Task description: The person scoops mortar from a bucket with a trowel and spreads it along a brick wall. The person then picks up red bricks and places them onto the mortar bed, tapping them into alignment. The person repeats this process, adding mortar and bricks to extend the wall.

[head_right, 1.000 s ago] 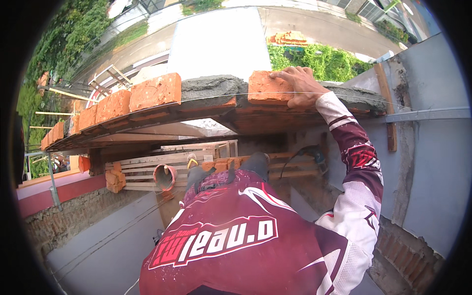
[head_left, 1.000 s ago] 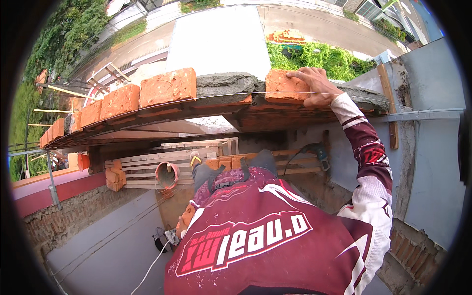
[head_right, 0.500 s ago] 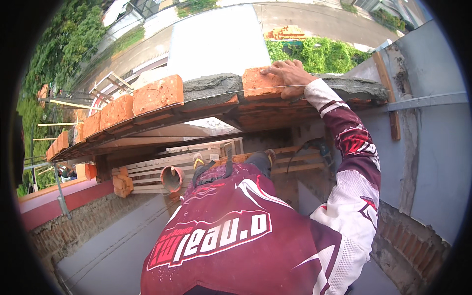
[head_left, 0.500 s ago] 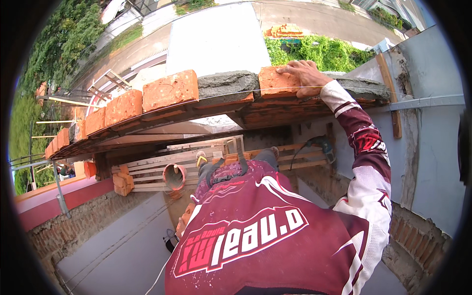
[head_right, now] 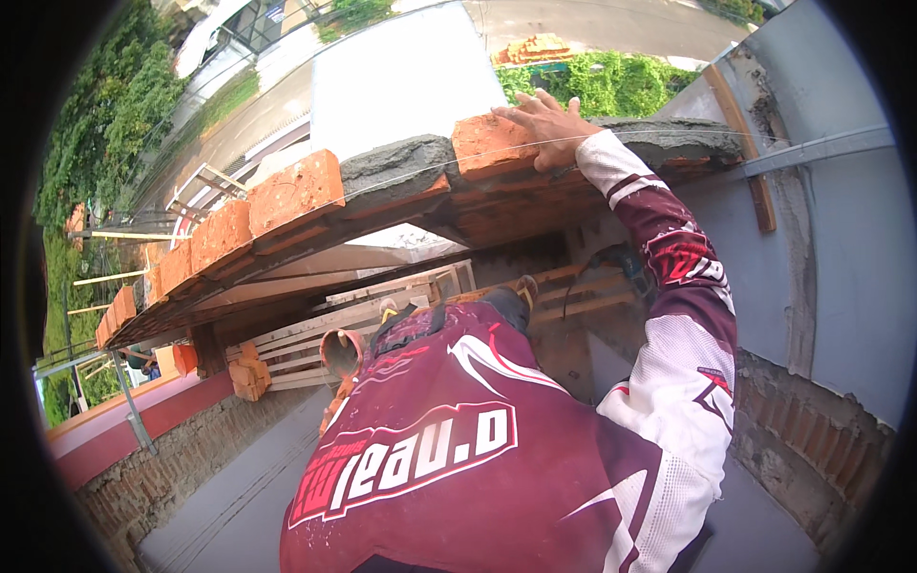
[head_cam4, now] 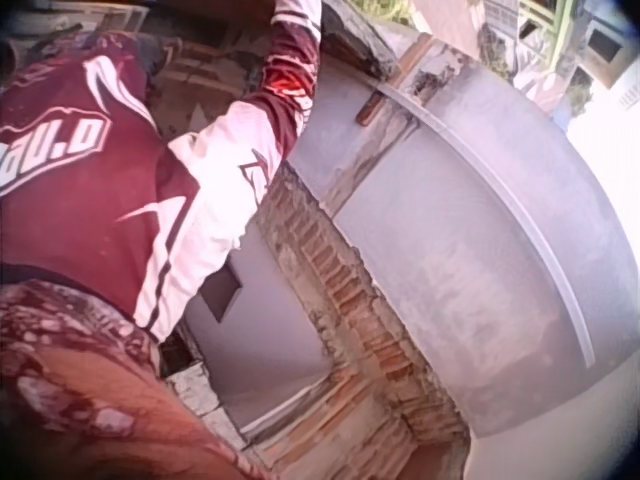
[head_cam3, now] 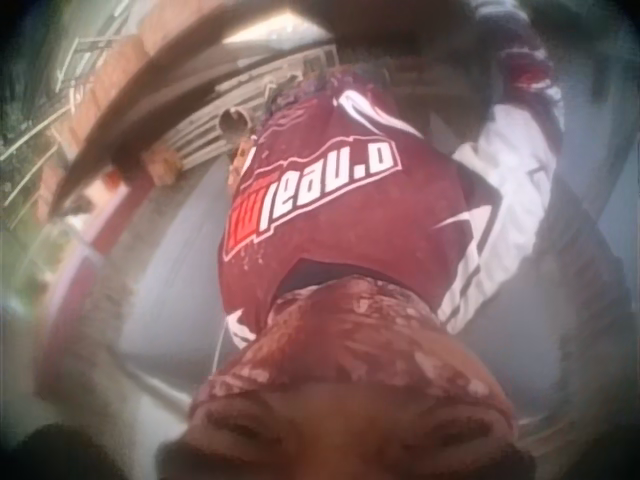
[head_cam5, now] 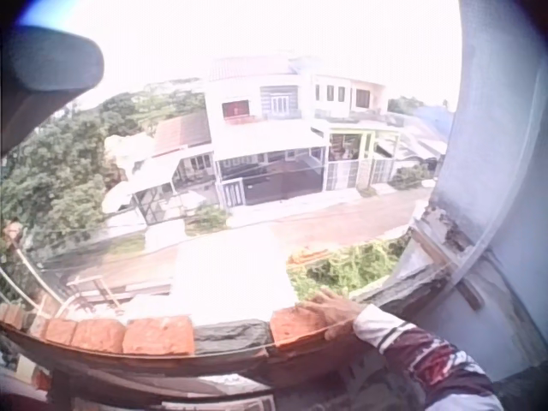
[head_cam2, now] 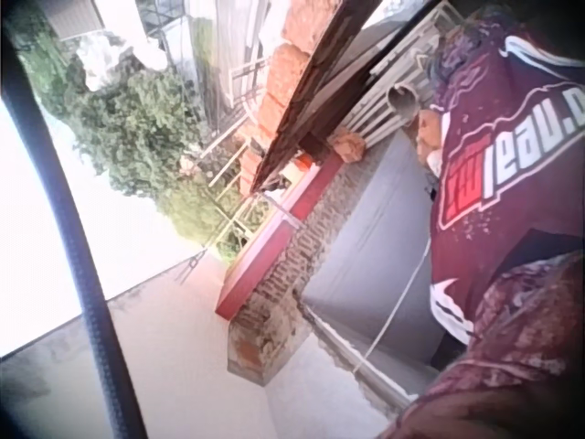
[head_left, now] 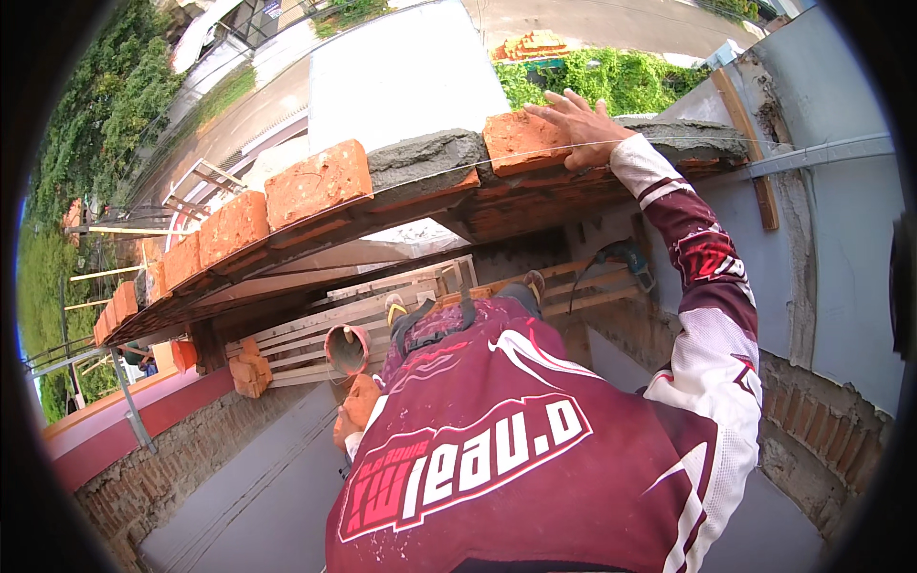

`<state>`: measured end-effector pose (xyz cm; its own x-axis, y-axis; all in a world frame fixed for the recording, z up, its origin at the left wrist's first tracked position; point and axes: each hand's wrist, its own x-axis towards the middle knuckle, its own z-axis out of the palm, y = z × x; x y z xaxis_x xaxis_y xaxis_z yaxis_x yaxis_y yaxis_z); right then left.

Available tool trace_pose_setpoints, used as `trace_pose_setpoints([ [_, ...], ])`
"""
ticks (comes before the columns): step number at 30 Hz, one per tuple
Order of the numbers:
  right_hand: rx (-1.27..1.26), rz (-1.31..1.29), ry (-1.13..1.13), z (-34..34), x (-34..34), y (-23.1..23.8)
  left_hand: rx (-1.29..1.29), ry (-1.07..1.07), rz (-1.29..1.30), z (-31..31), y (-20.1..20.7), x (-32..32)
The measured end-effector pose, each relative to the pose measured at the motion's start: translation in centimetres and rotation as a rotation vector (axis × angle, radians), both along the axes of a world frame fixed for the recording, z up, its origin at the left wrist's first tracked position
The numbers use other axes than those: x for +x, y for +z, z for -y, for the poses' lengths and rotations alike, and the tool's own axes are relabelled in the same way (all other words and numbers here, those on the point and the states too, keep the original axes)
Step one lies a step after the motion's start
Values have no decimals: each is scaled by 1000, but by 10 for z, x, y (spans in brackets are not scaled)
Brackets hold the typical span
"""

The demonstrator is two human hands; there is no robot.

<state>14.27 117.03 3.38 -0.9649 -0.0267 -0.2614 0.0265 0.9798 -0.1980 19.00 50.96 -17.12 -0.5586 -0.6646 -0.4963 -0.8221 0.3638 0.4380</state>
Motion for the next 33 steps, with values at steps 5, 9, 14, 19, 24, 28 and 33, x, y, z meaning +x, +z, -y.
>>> trace_pose_setpoints([
  [5, 3, -100, 95, -11, 8, -15, -67, -11, 63, 30, -8, 19],
  [9, 2, -143, 133, -18, 10, -30, -265, 7, 87, 91, 20, 60],
  [14, 28, -158, 156, -22, 10, -38, -457, -126, -142, 104, 57, 56],
  [19, -3, -166, 145, -22, 10, -38, -505, -343, -292, 52, 80, 13],
  [24, -13, -140, 114, -20, 11, -36, -292, -550, -332, 10, 94, -15],
  [28, -6, -148, 99, -18, 13, -36, -243, -694, -344, -24, 102, -21],
  [33, 0, -125, 68, -16, 14, -30, -70, -769, -401, -62, 117, -25],
])
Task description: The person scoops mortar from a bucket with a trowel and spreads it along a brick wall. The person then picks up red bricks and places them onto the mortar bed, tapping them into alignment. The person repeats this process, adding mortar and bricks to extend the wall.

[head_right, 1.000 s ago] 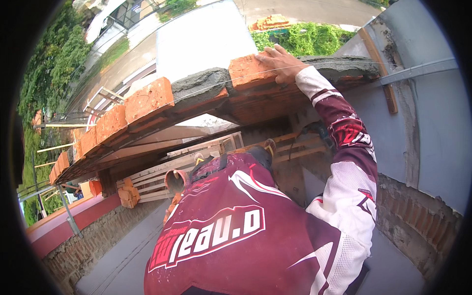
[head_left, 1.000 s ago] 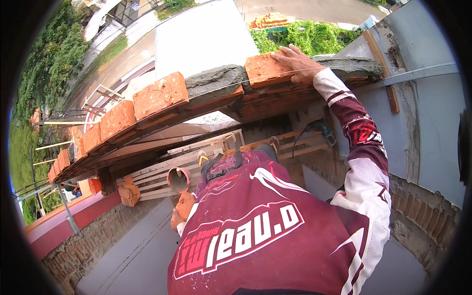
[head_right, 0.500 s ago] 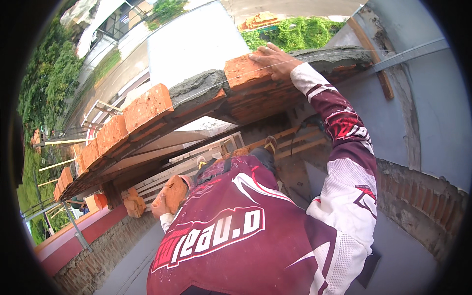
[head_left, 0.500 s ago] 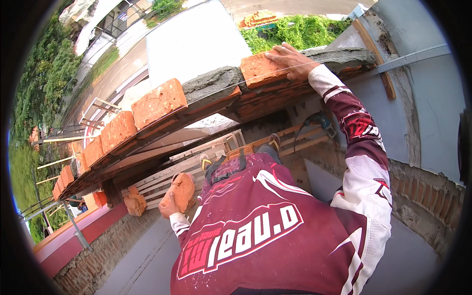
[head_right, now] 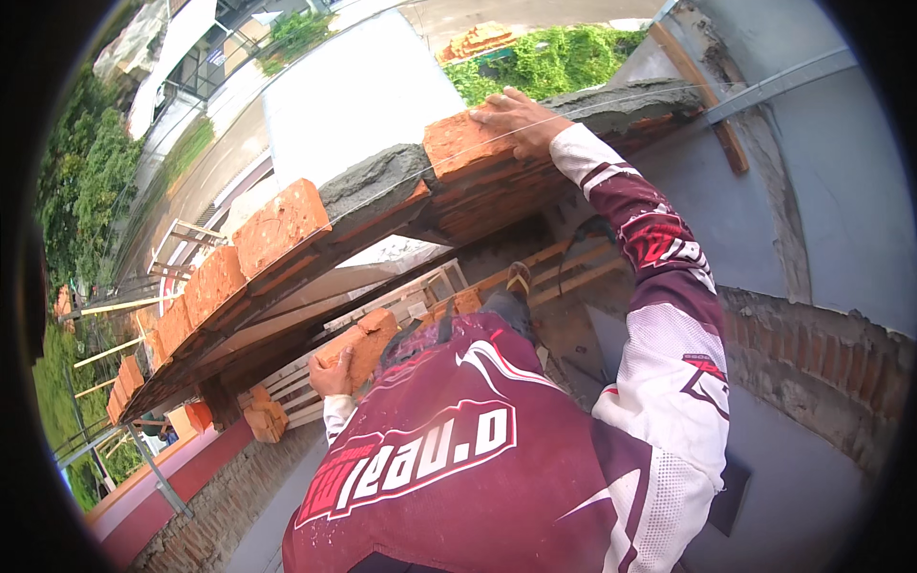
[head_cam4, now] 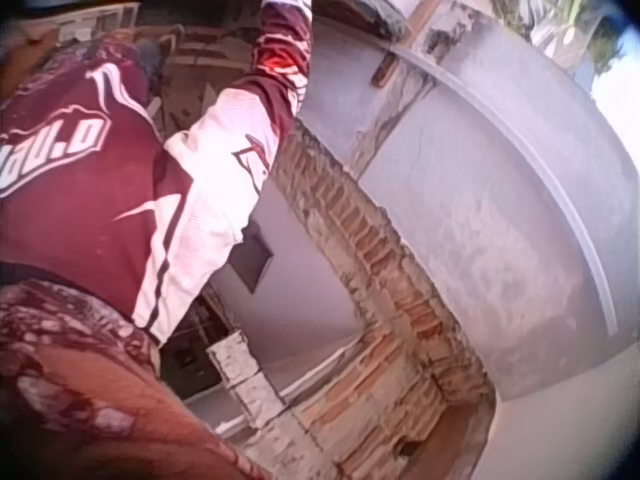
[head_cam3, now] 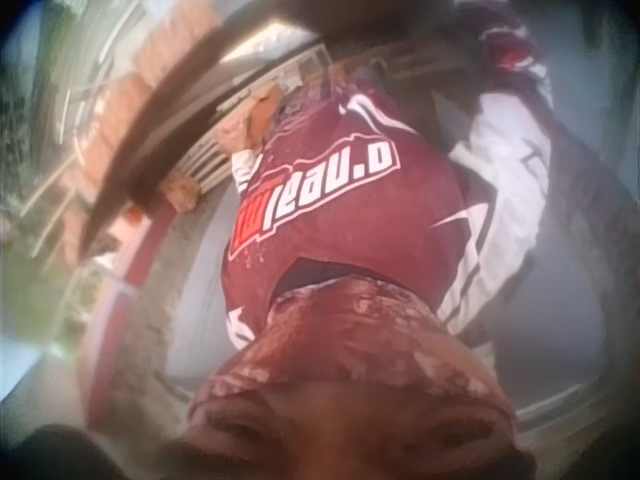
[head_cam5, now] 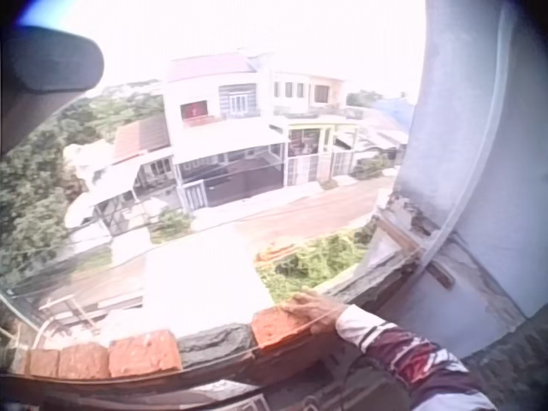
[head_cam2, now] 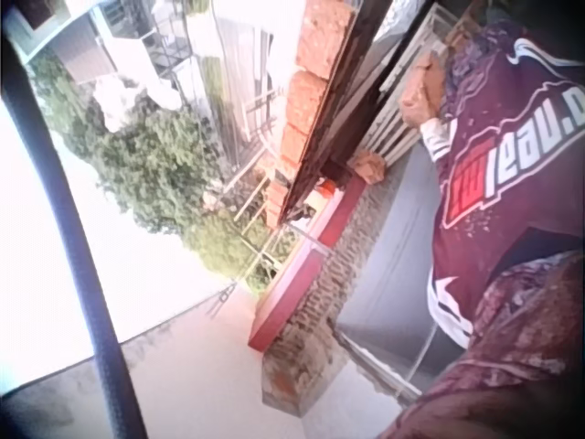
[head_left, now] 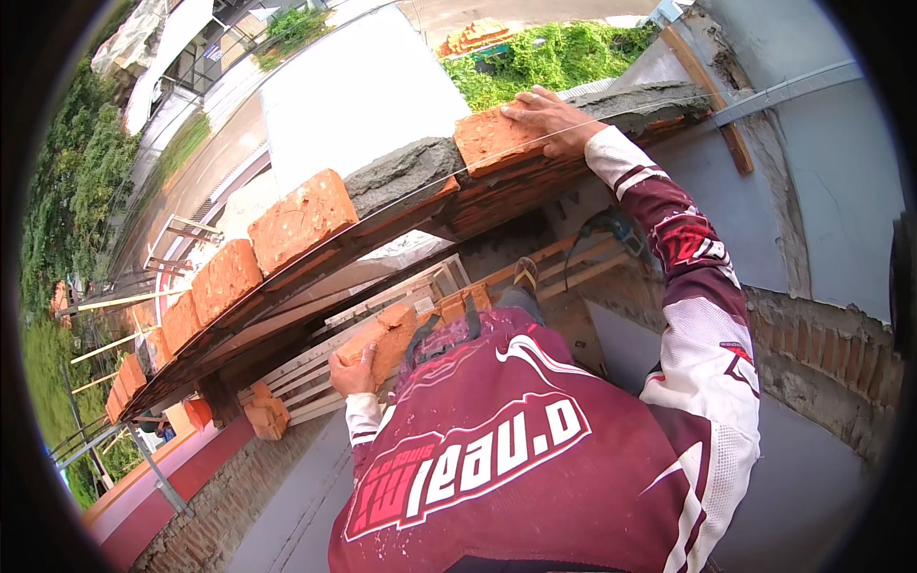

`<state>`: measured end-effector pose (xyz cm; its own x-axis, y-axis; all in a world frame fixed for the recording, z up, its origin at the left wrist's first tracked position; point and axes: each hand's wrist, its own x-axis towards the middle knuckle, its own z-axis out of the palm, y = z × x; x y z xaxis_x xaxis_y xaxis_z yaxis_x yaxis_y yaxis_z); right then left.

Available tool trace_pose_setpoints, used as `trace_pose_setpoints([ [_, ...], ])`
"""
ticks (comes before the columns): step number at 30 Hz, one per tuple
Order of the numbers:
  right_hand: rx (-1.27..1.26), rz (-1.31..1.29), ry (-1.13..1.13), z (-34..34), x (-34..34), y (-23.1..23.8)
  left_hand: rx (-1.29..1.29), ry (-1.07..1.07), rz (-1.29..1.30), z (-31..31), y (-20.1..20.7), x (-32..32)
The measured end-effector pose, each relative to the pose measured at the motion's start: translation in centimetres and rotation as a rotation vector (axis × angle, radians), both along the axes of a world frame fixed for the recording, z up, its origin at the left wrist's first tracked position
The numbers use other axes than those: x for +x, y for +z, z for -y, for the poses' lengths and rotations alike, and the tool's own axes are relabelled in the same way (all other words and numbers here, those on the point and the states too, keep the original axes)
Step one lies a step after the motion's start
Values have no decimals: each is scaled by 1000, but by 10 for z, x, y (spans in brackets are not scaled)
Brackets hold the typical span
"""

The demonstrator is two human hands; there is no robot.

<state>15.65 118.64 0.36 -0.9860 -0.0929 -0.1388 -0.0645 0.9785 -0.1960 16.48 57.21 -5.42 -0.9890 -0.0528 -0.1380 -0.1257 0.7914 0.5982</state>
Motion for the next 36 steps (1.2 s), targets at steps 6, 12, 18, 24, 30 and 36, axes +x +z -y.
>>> trace_pose_setpoints([
  [6, 99, -72, -180, 27, 24, 7, -19, -143, 98, -32, 1, -15],
  [12, -469, -595, -669, 151, 136, -48, 217, -208, 241, -71, -38, -28],
  [18, -1208, -18, -1351, 274, 216, -99, 383, -273, 425, -153, -64, -21],
  [24, -2015, -121, -1367, 297, 206, -92, 534, -252, 562, -249, -64, 6],
  [30, -2216, -495, -1509, 280, 187, -77, 475, -211, 599, -296, -15, 32],
  [36, -2295, -550, -1496, 276, 184, -90, 439, -186, 670, -303, -26, 34],
])
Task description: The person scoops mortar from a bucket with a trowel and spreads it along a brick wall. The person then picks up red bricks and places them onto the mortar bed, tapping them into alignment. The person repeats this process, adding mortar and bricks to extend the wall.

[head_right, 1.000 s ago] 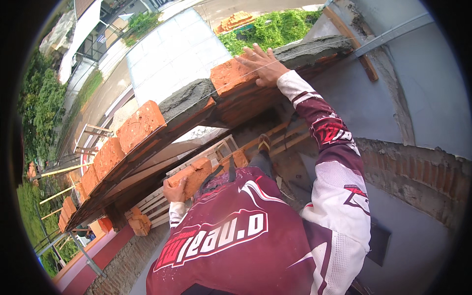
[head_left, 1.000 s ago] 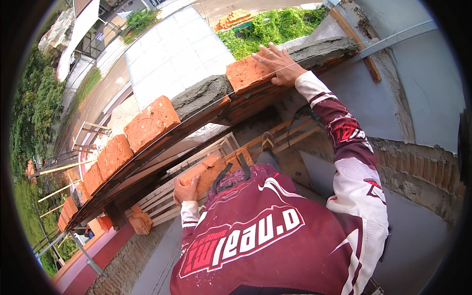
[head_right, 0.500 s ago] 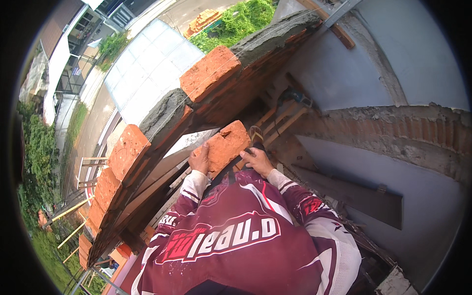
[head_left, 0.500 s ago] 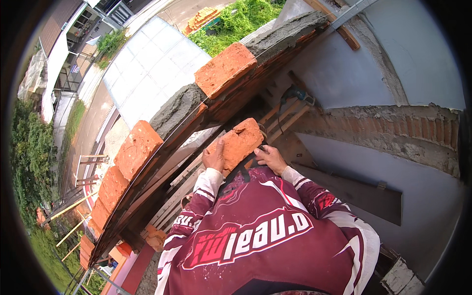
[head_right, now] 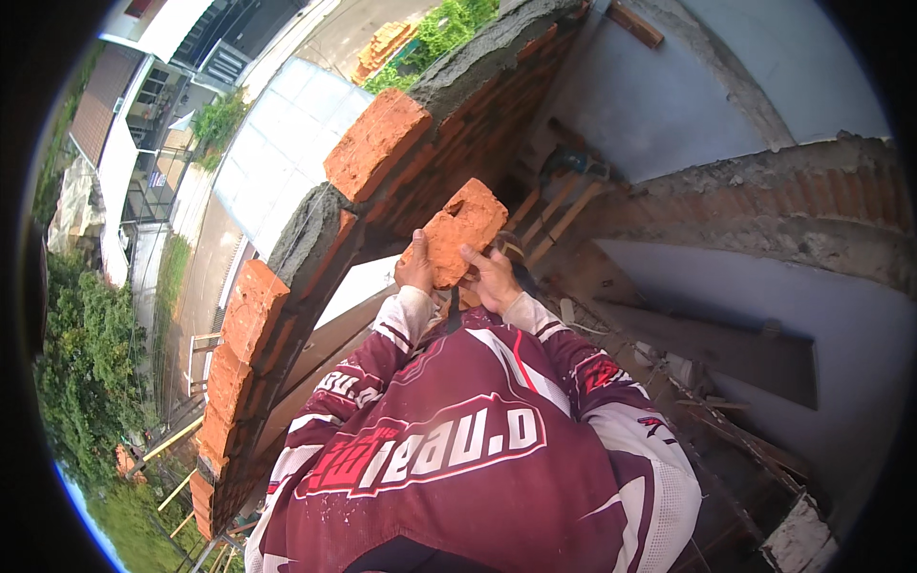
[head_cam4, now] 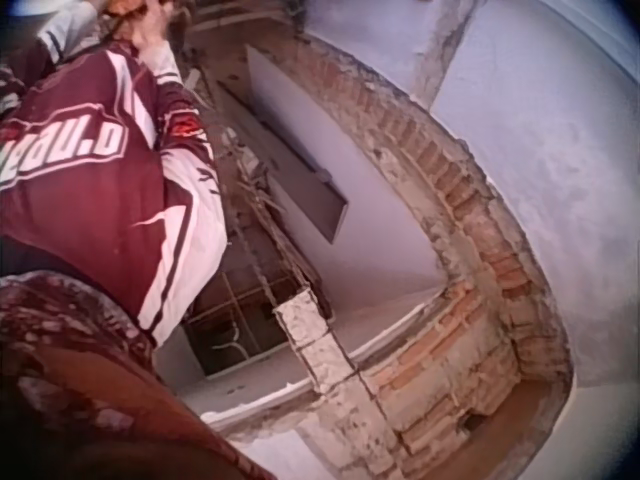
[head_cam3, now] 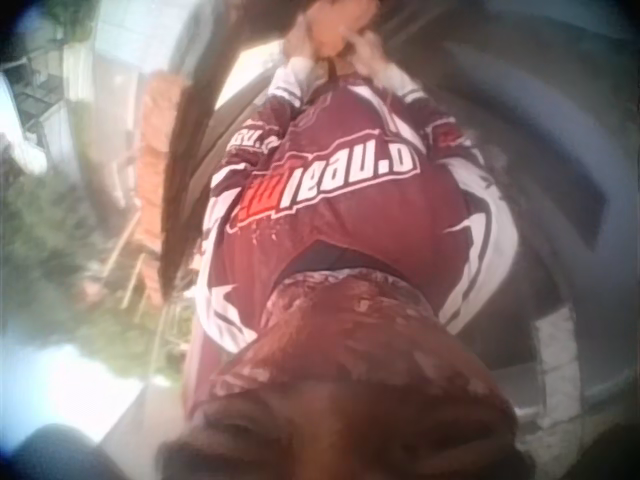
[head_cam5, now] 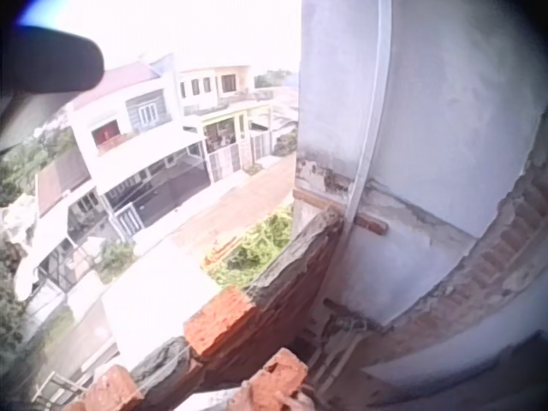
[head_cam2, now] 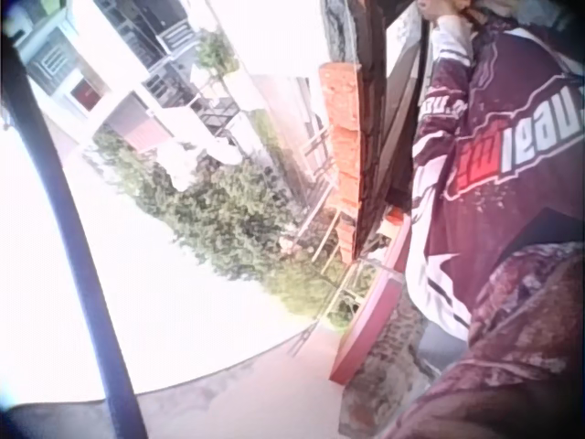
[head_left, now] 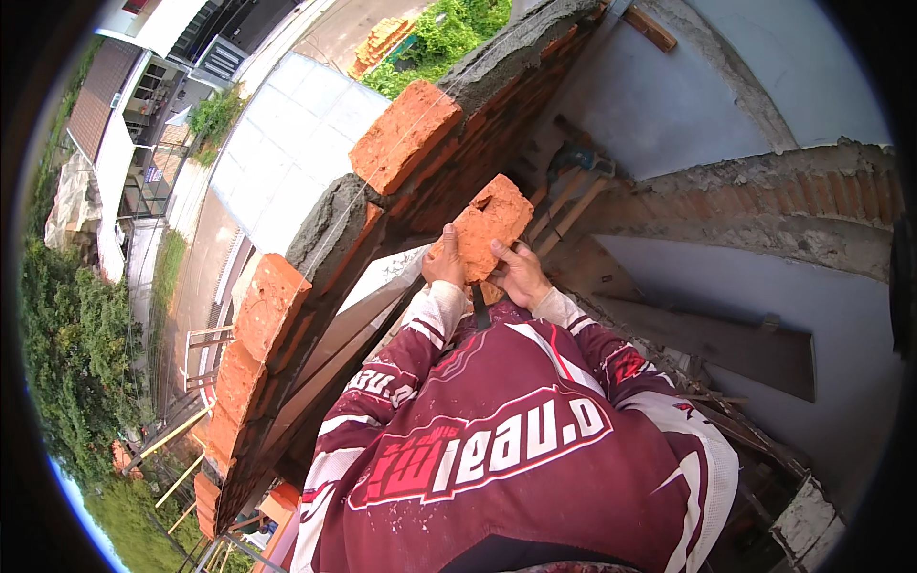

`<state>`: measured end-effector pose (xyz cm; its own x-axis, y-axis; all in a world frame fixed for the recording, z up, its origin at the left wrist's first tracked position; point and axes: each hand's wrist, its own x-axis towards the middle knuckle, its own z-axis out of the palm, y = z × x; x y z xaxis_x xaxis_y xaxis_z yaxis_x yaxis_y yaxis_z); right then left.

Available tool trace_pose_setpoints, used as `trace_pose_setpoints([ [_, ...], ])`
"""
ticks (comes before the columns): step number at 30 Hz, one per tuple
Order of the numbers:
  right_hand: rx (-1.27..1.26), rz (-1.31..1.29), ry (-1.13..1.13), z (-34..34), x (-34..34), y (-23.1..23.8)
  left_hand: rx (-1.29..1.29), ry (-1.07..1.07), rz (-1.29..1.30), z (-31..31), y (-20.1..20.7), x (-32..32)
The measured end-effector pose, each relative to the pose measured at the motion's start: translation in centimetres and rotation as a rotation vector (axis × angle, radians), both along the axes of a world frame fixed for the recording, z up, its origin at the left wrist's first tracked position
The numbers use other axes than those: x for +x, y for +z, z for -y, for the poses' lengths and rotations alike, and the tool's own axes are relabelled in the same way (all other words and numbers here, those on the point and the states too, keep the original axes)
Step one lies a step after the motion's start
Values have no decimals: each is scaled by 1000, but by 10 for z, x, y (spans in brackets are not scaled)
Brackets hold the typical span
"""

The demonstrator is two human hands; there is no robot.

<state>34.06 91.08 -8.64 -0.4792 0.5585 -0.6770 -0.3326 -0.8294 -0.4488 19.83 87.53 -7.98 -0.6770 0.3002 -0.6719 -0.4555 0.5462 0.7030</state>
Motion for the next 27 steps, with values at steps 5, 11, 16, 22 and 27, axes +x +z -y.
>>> trace_pose_setpoints([
  [5, -17, 78, 34, 5, 2, -18, 16, 46, 119, 10, -35, -5],
  [11, -42, 85, 75, 5, 5, -19, 169, 67, 497, 21, -35, -11],
  [16, -8, 89, 66, 3, 7, -5, 401, -31, 695, 33, -20, -16],
  [22, 126, 600, 909, -45, 21, 36, 512, -16, 674, 73, -32, -25],
  [27, 1482, 823, 850, -122, -26, 72, 340, 2, 324, 118, -64, -52],
])
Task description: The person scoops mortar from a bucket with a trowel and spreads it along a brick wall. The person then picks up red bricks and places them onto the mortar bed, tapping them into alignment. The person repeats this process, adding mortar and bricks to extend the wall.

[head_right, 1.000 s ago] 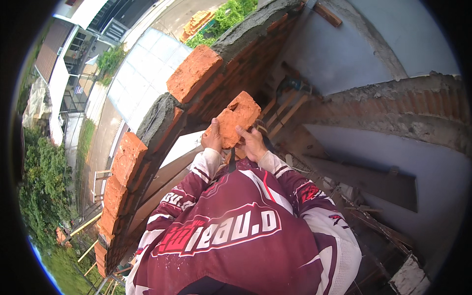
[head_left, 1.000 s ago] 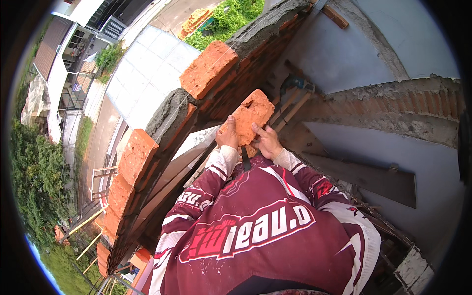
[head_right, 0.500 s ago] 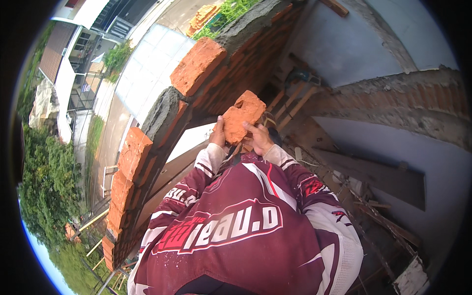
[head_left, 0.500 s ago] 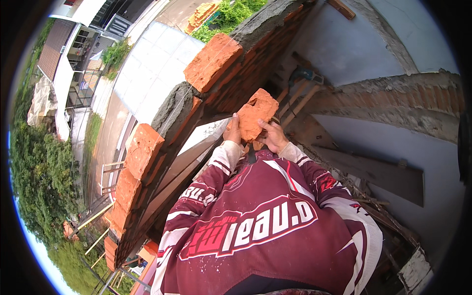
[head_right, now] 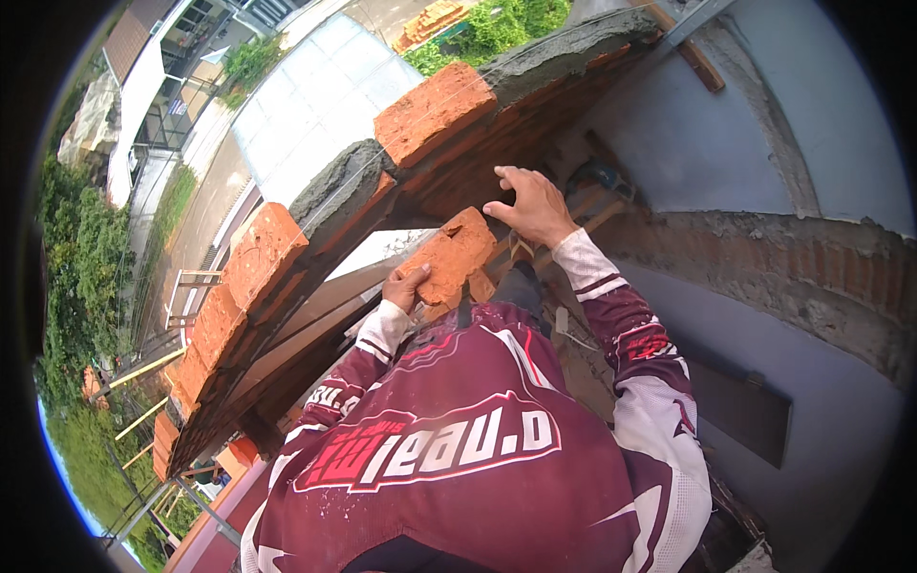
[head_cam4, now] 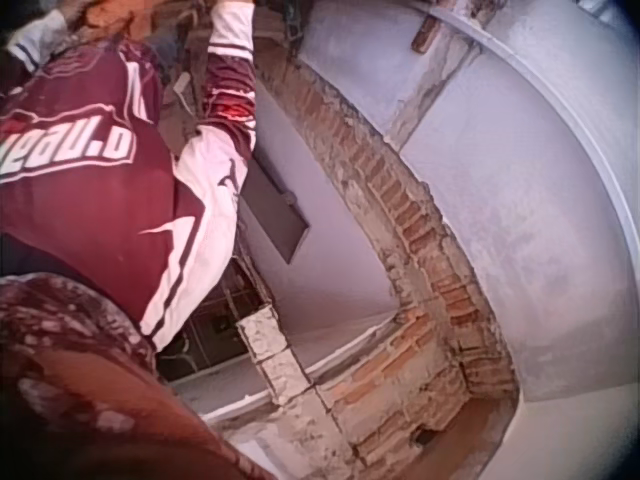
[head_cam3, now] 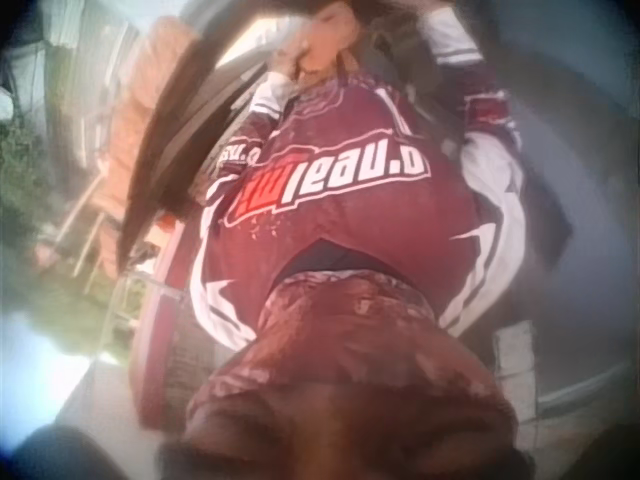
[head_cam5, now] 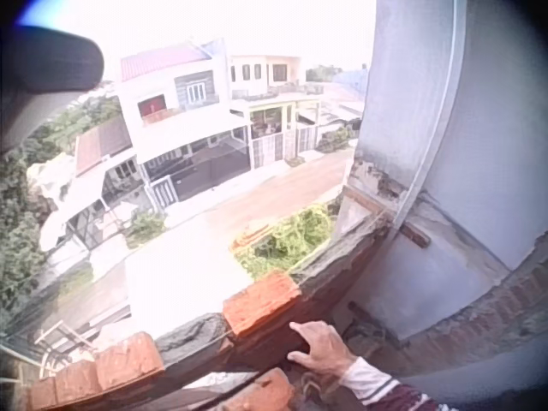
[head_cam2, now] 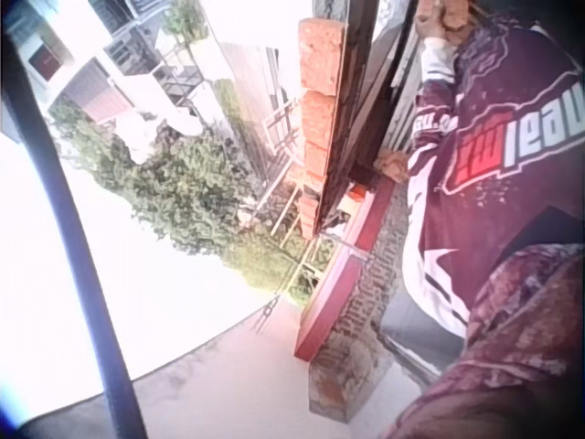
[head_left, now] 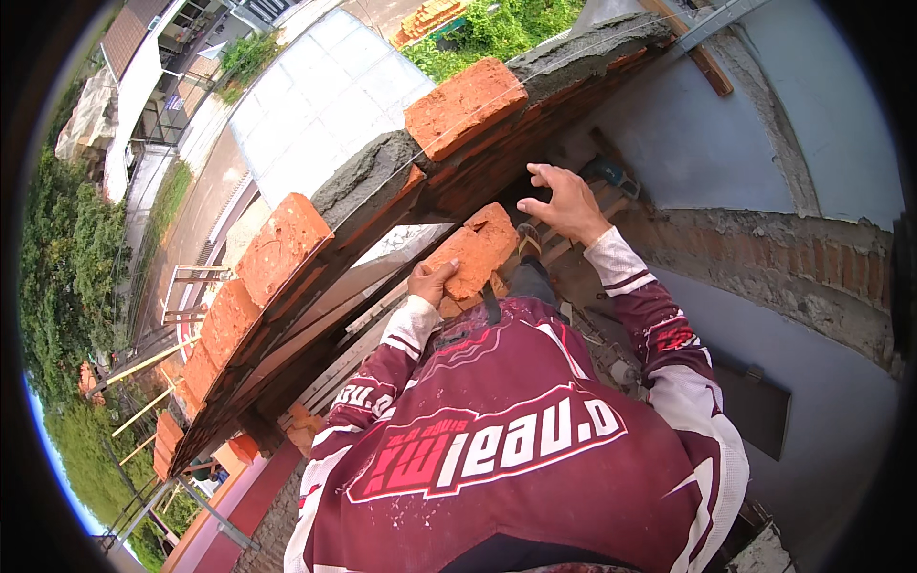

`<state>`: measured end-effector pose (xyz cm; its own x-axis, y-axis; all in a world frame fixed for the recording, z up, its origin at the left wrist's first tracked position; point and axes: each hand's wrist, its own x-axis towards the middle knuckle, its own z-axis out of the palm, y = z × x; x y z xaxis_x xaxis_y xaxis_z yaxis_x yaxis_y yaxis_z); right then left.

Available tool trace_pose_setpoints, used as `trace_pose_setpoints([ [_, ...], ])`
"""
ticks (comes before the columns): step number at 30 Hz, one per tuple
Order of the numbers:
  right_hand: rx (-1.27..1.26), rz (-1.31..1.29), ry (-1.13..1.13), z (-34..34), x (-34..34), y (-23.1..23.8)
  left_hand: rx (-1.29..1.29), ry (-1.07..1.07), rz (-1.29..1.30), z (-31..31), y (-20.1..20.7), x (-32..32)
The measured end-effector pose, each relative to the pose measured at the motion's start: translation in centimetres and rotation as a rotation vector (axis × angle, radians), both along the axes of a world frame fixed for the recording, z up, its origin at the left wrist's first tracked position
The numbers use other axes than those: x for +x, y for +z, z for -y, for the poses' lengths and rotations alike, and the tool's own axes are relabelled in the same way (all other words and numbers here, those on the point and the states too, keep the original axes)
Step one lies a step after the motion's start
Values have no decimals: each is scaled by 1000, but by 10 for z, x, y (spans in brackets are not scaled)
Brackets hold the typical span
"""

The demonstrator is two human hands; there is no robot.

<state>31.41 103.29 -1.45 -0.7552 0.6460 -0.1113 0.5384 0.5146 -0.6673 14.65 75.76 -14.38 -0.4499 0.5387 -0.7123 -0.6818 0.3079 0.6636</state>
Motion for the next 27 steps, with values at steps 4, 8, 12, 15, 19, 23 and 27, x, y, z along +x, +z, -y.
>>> trace_pose_setpoints([
  [4, 634, -58, 454, -73, -109, 45, -166, 141, -141, 63, -11, 0],
  [8, 786, 415, 756, -112, -174, 64, -179, 358, -21, 137, -17, 3],
  [12, 699, 520, 909, -120, -196, 66, -245, 591, -103, 207, -16, 24],
  [15, 600, 419, 923, -111, -194, 67, -336, 751, -129, 242, -13, 34],
  [19, 693, 408, 803, -103, -177, 65, -356, 900, -54, 271, -10, 37],
  [23, 796, 290, 674, -97, -154, 46, -421, 955, -31, 283, -12, 41],
  [27, 759, 72, 508, -79, -122, 51, -404, 944, 1, 278, -22, 43],
])
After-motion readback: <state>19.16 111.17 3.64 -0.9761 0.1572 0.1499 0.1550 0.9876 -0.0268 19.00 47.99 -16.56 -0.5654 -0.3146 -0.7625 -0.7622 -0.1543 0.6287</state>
